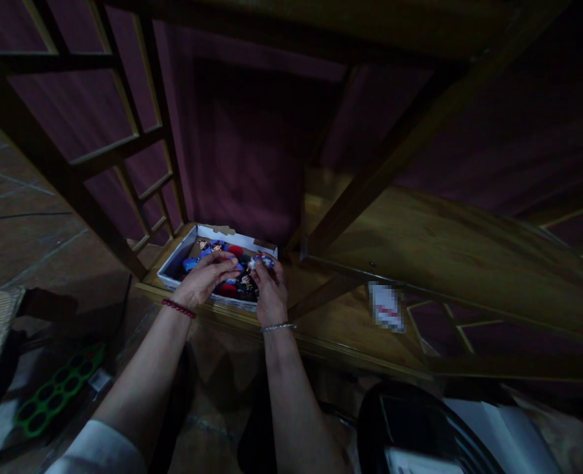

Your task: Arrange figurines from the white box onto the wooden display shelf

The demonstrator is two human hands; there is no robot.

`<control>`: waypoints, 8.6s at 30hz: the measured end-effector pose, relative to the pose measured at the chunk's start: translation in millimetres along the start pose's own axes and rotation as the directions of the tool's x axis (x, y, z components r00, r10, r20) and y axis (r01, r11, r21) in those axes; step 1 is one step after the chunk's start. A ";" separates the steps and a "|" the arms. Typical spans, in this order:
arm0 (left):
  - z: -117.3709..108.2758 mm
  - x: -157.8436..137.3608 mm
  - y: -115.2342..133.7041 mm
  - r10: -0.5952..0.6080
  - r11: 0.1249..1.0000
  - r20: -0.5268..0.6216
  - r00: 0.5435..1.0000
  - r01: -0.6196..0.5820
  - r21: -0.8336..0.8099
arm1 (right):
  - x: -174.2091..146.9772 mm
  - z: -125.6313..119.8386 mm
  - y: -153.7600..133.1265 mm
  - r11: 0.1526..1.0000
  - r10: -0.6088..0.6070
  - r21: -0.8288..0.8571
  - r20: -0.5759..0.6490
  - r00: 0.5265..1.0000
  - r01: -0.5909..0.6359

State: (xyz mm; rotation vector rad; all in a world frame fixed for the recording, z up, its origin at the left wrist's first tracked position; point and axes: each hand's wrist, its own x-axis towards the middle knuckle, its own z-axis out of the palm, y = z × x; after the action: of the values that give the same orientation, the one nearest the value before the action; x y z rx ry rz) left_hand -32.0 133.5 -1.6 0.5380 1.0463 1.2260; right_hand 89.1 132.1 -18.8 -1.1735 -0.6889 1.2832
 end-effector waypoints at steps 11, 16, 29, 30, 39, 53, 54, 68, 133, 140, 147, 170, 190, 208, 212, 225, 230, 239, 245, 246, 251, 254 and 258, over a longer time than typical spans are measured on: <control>-1.0 7.7 -2.4 -0.003 0.999 -0.031 1.000 0.001 -0.053 | 1.2 2.9 4.3 0.992 0.006 -0.126 0.018 1.000 -0.004; 5.4 5.9 -2.4 -0.033 0.999 -0.043 0.999 0.033 -0.004 | 0.8 4.6 2.4 0.994 0.007 -0.105 0.027 1.000 -0.004; 8.8 3.6 -4.4 -0.010 0.999 0.036 0.999 0.011 -0.039 | 3.9 0.3 6.2 0.994 -0.005 -0.106 0.055 0.998 0.011; 8.1 3.7 -4.6 0.002 0.999 0.040 0.999 0.000 -0.045 | 3.8 0.2 6.0 0.993 -0.003 -0.116 0.056 0.998 0.010; 7.3 0.8 0.5 -0.052 0.995 0.085 0.995 0.059 -0.083 | 4.9 -2.3 7.9 0.989 -0.009 -0.150 0.065 0.998 0.018; 2.8 -2.8 2.4 -0.039 0.997 0.150 0.988 0.048 -0.063 | 2.5 -1.4 4.6 0.979 -0.018 -0.199 0.067 0.998 0.031; 3.1 -2.9 2.6 -0.042 0.997 0.151 0.988 0.051 -0.057 | 2.7 -1.6 5.0 0.977 -0.017 -0.209 0.064 0.998 0.030; 4.5 -2.1 2.6 -0.042 0.998 0.116 0.992 0.047 -0.037 | 6.6 0.5 6.0 0.988 -0.050 -0.139 0.093 0.994 0.063; 5.3 -3.1 1.6 -0.042 0.997 0.048 0.998 0.039 0.065 | 6.4 -6.7 4.9 0.914 -0.147 -0.339 0.233 0.961 0.222; 4.5 -2.9 2.1 -0.089 0.989 0.036 0.995 0.084 0.121 | 3.8 -8.3 -1.9 0.881 -0.169 -0.380 0.306 0.937 0.283; 9.3 -3.1 2.1 -0.098 0.980 -0.001 0.995 0.097 0.175 | 3.7 -11.2 -1.7 0.827 -0.159 -0.470 0.330 0.930 0.308; 16.7 -0.1 -5.5 -0.084 0.991 0.081 0.993 0.074 0.115 | 10.6 -16.1 -4.3 0.679 -0.249 -0.614 0.324 0.913 0.403; 12.2 1.2 -3.4 -0.096 0.995 0.169 0.981 0.091 0.035 | 3.4 -12.2 -10.9 0.602 -0.197 -0.685 0.372 0.907 0.411; 12.4 -1.0 0.2 -0.087 0.996 0.110 0.990 0.084 0.028 | 14.9 -16.3 -1.2 0.714 -0.198 -0.599 0.325 0.925 0.363; 13.1 -1.4 0.9 -0.088 0.996 0.110 0.990 0.084 0.034 | 16.8 -17.0 0.2 0.720 -0.182 -0.602 0.316 0.931 0.345; 12.8 -2.9 1.8 -0.074 0.996 0.127 0.989 0.065 0.067 | 18.1 -18.3 1.9 0.730 -0.159 -0.606 0.300 0.940 0.317; 11.6 -1.4 1.5 -0.078 0.997 0.131 0.988 0.075 0.028 | 19.7 -20.7 3.9 0.769 -0.131 -0.575 0.286 0.949 0.279; 6.4 -1.2 -0.9 -0.084 0.996 0.141 0.986 0.088 -0.026 | 18.8 -23.4 2.2 0.789 -0.133 -0.525 0.359 0.924 0.318; 5.0 -2.1 0.9 -0.068 0.998 0.168 0.983 0.066 0.016 | 17.0 -22.0 -0.4 0.799 -0.126 -0.514 0.365 0.922 0.313; 4.8 -1.9 0.9 -0.063 0.998 0.174 0.983 0.060 0.025 | 16.8 -21.6 -0.6 0.802 -0.125 -0.511 0.362 0.924 0.309; 4.0 -0.8 -0.4 -0.041 0.999 0.182 0.982 0.037 0.028 | 15.4 -19.5 -2.3 0.823 -0.114 -0.498 0.330 0.937 0.275; 4.8 -1.0 -0.2 -0.042 0.999 0.174 0.984 0.037 0.028 | 15.0 -18.9 -3.8 0.817 -0.125 -0.504 0.319 0.939 0.280; 5.7 -1.5 0.4 -0.045 0.998 0.143 0.989 0.039 0.046 | 14.6 -17.8 -4.6 0.816 -0.134 -0.504 0.314 0.940 0.285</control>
State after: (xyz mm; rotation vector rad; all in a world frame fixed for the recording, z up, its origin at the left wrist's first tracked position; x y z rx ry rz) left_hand -27.2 133.3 1.9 0.6261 0.9592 1.1129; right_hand 110.1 141.7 -23.2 -1.3358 -1.4181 1.0898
